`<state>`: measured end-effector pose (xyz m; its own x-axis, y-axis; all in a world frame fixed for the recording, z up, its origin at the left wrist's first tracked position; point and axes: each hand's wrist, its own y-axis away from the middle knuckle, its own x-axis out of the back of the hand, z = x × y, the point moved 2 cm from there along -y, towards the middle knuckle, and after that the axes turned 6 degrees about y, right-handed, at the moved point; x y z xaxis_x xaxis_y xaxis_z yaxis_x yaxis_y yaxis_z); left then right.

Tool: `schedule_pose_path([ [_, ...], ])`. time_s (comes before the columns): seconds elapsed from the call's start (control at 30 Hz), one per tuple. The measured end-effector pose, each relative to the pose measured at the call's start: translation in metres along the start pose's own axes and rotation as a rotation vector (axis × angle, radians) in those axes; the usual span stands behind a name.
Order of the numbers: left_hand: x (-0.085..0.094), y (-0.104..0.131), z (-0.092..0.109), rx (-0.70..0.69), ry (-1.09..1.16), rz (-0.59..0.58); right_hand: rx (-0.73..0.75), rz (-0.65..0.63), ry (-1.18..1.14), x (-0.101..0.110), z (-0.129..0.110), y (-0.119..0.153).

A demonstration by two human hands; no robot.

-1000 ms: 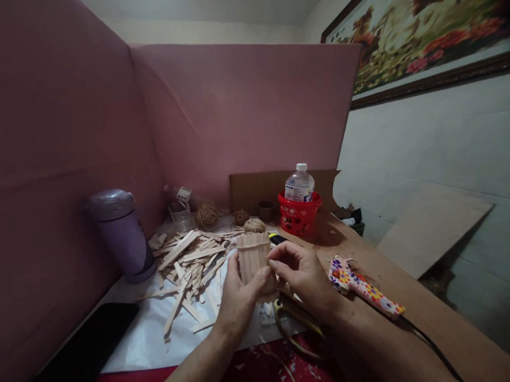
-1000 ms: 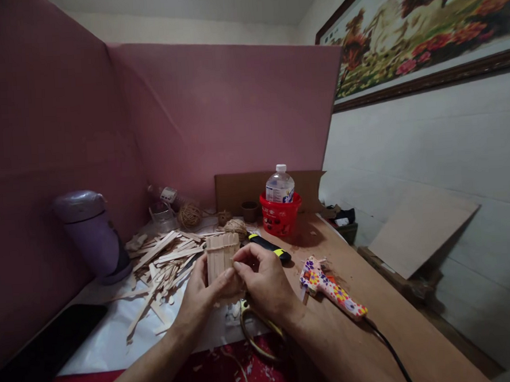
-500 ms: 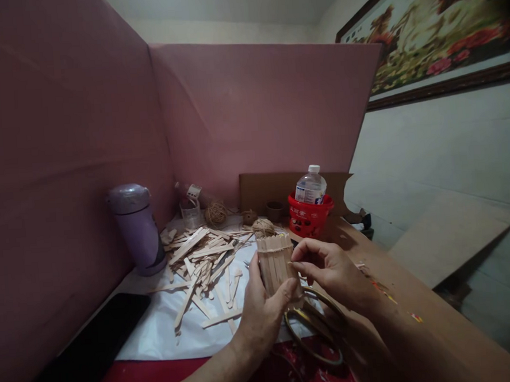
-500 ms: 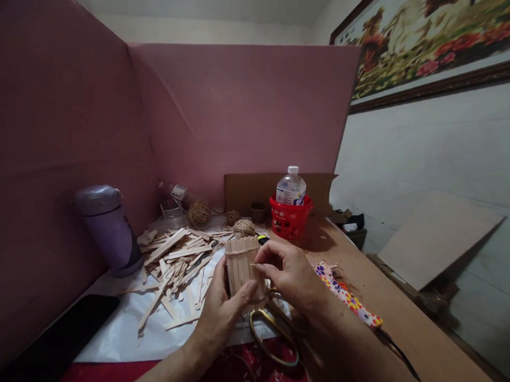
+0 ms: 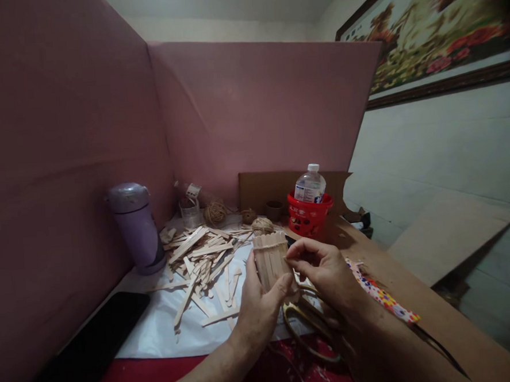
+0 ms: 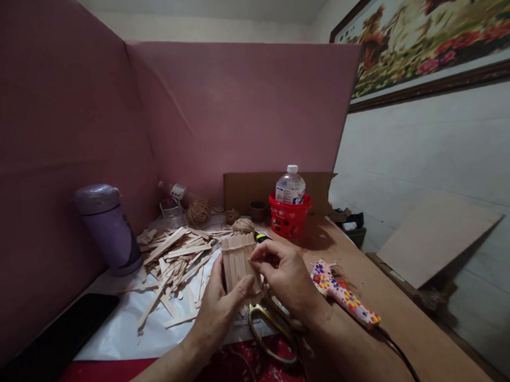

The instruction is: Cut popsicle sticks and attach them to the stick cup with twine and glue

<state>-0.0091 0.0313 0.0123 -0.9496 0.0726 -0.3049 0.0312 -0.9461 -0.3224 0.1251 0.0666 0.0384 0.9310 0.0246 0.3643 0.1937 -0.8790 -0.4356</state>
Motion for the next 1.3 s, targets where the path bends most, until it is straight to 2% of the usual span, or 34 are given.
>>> schedule_pose_path([
  [0.2,0.004,-0.004,0.000,0.053,0.077,0.027,0.188,0.077,0.265,-0.004,-0.009,0.006],
  [0.4,0.009,-0.009,-0.001,0.161,0.171,0.074,0.365,0.129,0.322,-0.008,-0.018,0.011],
  [0.63,0.014,-0.013,-0.003,0.203,0.153,0.215,0.439,0.102,0.261,-0.018,-0.014,0.016],
  [0.8,0.015,-0.012,0.002,0.216,0.135,0.248,0.353,0.149,0.201,-0.016,-0.016,0.015],
  [1.0,0.017,-0.014,0.001,0.202,0.139,0.239,0.394,0.178,0.202,-0.015,-0.021,0.018],
  [1.3,0.018,-0.016,-0.003,0.180,0.151,0.181,0.481,0.103,0.328,-0.023,-0.020,0.020],
])
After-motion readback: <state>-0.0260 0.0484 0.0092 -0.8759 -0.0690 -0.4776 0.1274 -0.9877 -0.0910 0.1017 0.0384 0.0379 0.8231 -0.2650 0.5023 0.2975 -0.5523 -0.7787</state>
